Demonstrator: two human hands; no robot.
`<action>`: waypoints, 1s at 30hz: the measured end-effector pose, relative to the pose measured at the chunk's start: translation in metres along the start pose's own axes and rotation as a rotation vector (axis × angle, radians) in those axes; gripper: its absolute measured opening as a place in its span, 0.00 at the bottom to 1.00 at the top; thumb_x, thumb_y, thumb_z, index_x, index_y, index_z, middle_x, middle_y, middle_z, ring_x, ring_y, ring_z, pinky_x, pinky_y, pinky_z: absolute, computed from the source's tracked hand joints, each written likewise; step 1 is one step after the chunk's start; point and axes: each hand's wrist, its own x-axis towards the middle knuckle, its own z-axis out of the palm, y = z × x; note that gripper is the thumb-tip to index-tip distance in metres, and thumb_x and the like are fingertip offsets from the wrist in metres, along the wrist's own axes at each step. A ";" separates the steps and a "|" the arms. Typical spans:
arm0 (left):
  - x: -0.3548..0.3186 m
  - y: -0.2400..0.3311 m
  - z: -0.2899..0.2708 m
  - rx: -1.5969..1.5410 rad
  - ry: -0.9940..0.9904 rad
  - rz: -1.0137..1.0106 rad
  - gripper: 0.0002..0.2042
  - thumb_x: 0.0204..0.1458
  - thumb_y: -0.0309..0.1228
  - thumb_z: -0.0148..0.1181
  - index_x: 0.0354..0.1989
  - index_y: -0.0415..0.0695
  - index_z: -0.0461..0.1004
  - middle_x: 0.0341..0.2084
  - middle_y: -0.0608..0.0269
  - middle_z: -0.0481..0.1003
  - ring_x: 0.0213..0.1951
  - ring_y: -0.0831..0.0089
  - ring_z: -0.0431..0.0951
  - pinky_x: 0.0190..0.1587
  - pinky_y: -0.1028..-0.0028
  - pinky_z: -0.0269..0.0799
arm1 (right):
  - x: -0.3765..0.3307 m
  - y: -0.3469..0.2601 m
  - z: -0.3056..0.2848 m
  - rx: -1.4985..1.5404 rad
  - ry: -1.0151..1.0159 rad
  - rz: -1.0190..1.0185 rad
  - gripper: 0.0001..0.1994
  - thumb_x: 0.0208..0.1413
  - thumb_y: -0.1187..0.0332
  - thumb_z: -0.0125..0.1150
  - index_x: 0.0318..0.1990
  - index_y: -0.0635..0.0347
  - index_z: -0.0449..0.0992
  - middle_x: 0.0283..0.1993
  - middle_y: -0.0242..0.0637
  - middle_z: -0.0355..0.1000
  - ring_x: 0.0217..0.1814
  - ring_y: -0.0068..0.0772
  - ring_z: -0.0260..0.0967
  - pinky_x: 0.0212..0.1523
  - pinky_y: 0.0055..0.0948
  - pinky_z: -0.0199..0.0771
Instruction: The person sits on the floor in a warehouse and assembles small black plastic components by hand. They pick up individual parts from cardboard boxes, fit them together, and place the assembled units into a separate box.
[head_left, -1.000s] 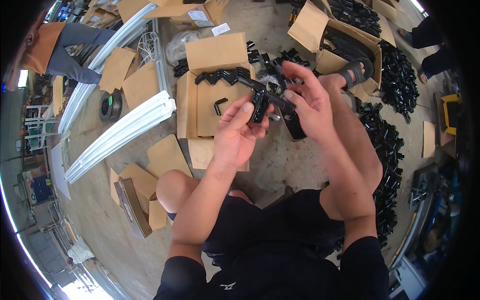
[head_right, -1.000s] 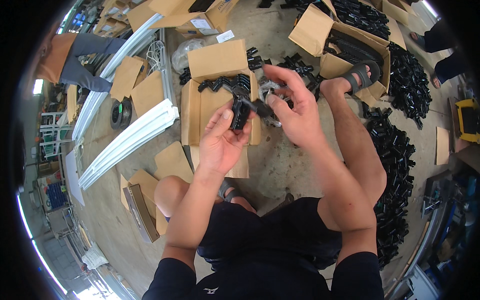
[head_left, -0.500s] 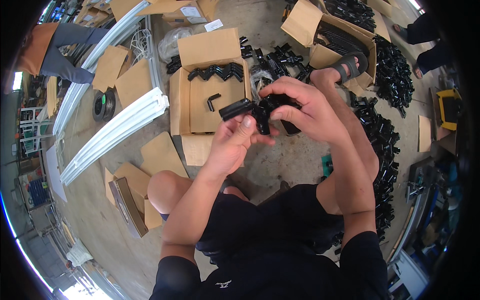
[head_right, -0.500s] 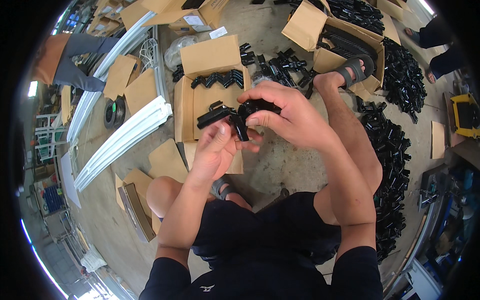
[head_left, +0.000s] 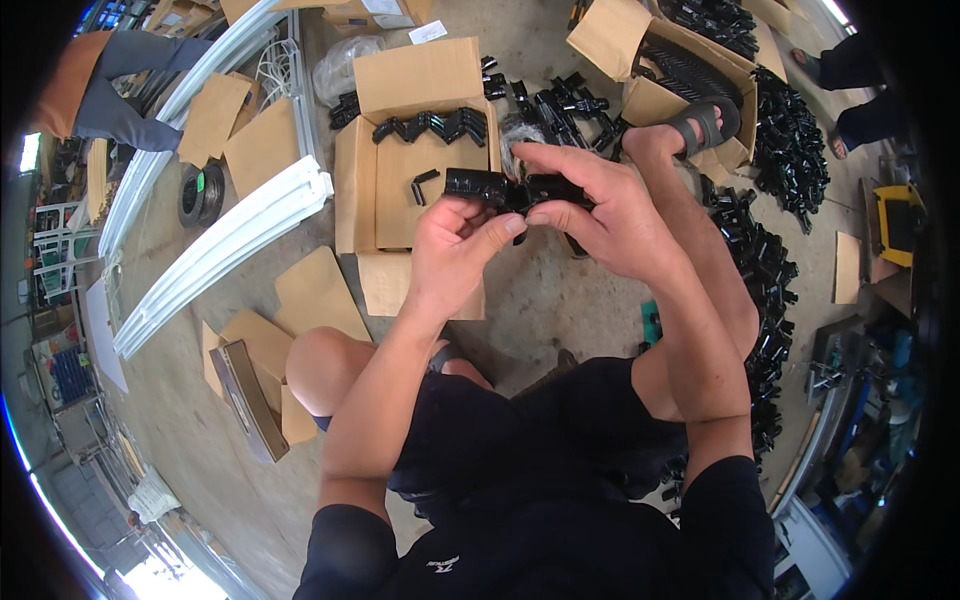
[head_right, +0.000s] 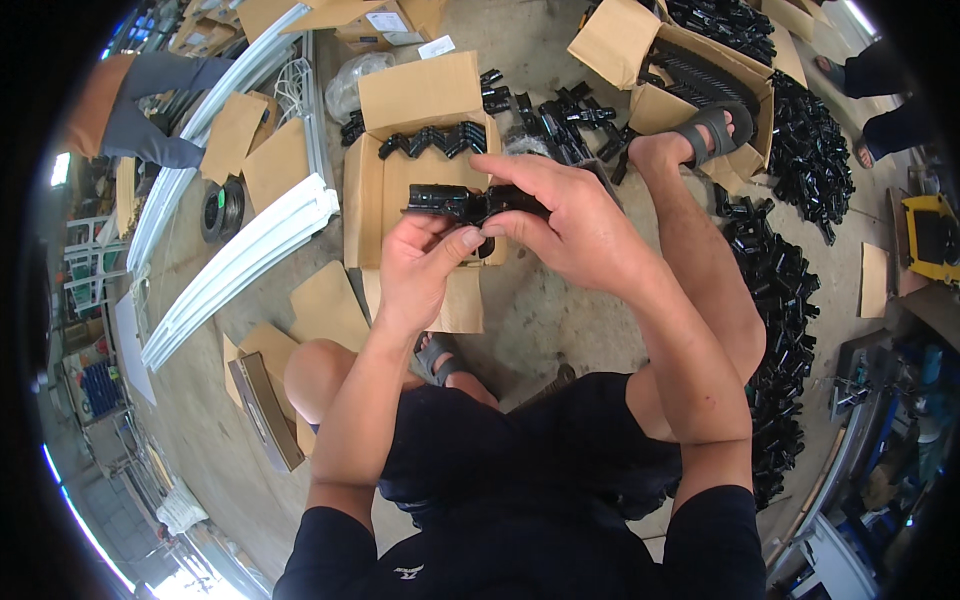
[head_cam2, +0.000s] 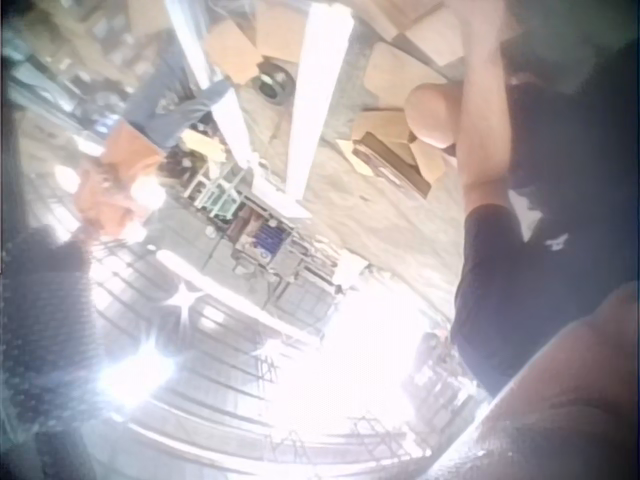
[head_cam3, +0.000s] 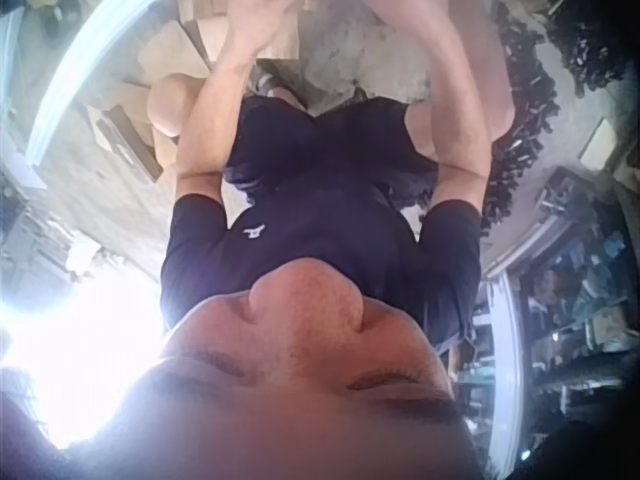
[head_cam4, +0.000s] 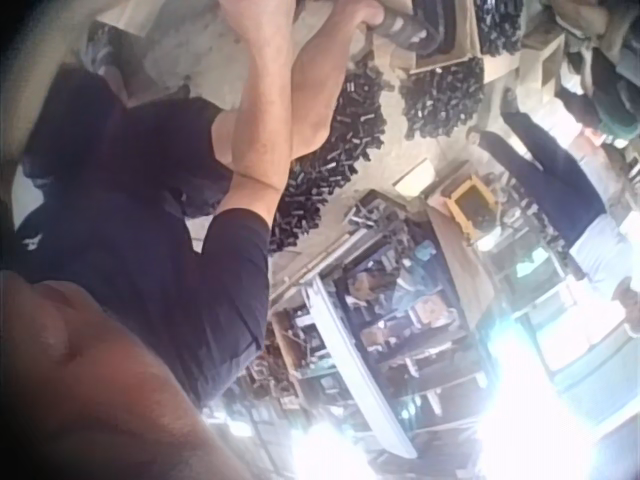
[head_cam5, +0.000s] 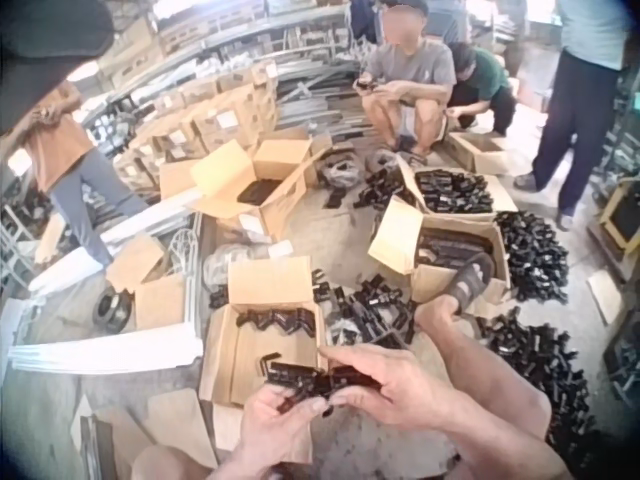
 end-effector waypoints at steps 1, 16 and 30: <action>0.000 -0.002 0.000 0.001 0.025 0.029 0.14 0.59 0.19 0.66 0.53 0.35 0.76 0.45 0.60 0.82 0.46 0.77 0.80 0.52 0.75 0.76 | -0.001 -0.001 0.001 -0.026 0.005 -0.003 0.24 0.56 0.74 0.70 0.61 0.63 0.75 0.46 0.47 0.78 0.44 0.45 0.77 0.47 0.35 0.77; 0.000 -0.005 0.002 -0.242 0.149 0.141 0.15 0.62 0.21 0.62 0.56 0.36 0.74 0.47 0.55 0.81 0.47 0.71 0.82 0.54 0.71 0.77 | 0.000 0.022 0.017 0.568 0.082 0.239 0.21 0.65 0.64 0.66 0.60 0.68 0.76 0.49 0.39 0.81 0.45 0.26 0.78 0.47 0.27 0.79; -0.009 0.025 -0.056 -0.552 0.184 0.134 0.19 0.67 0.32 0.59 0.63 0.37 0.70 0.50 0.54 0.77 0.49 0.60 0.80 0.55 0.59 0.77 | -0.076 0.284 0.069 -0.719 -0.071 0.688 0.14 0.60 0.64 0.64 0.52 0.54 0.81 0.49 0.50 0.80 0.48 0.57 0.79 0.49 0.49 0.79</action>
